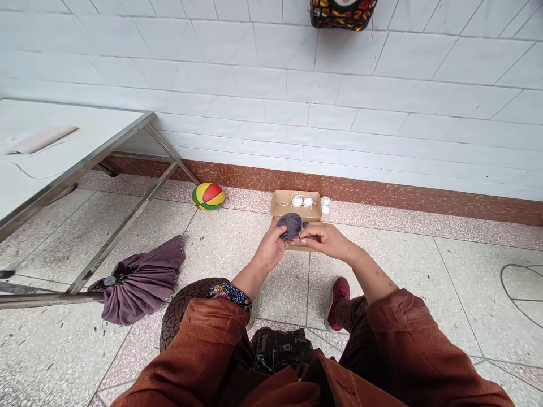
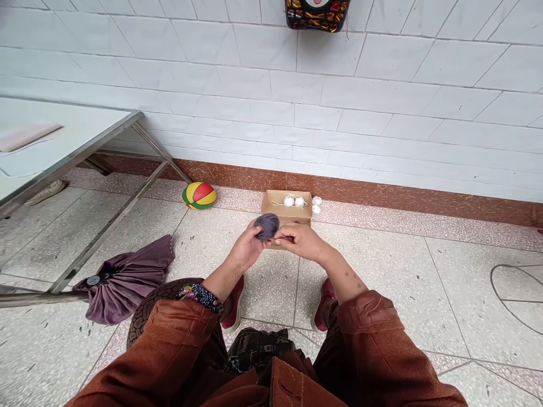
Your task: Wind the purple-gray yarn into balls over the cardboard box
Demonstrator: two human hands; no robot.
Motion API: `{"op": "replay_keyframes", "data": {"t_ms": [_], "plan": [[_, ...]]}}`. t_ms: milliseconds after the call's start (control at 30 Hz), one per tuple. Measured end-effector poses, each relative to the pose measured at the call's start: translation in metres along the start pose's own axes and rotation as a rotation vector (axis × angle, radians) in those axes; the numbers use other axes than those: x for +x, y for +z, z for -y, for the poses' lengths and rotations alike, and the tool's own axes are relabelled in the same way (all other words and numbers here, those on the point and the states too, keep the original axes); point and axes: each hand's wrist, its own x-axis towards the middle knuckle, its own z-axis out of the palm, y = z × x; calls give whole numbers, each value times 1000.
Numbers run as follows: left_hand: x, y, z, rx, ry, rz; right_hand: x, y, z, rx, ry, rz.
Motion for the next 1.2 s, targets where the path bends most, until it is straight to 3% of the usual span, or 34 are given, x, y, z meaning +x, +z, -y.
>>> {"op": "replay_keyframes", "data": {"t_ms": [100,200,333,433,600,833,1067,1200], "plan": [[2,-5,6,238,-80,-26,1,-6,0,21,-1,-22],[-1,-9,10,354,-190,85,4,-9,-6,24,5,-55],[-9,-7,7,245,-251,362,9,-7,-14,84,60,-31],[-15,0,-2,44,-256,429,9,-4,-15,116,107,-27],[-16,5,-12,-199,-177,269,7,0,-13,16,121,-77],[-11,3,-7,-204,-64,138,7,4,-15,-70,96,-103],[-2,0,-3,8,-25,-18,1,2,3,57,105,-64],[-5,-3,1,235,-153,47,0,-5,8,197,149,-78]]}}
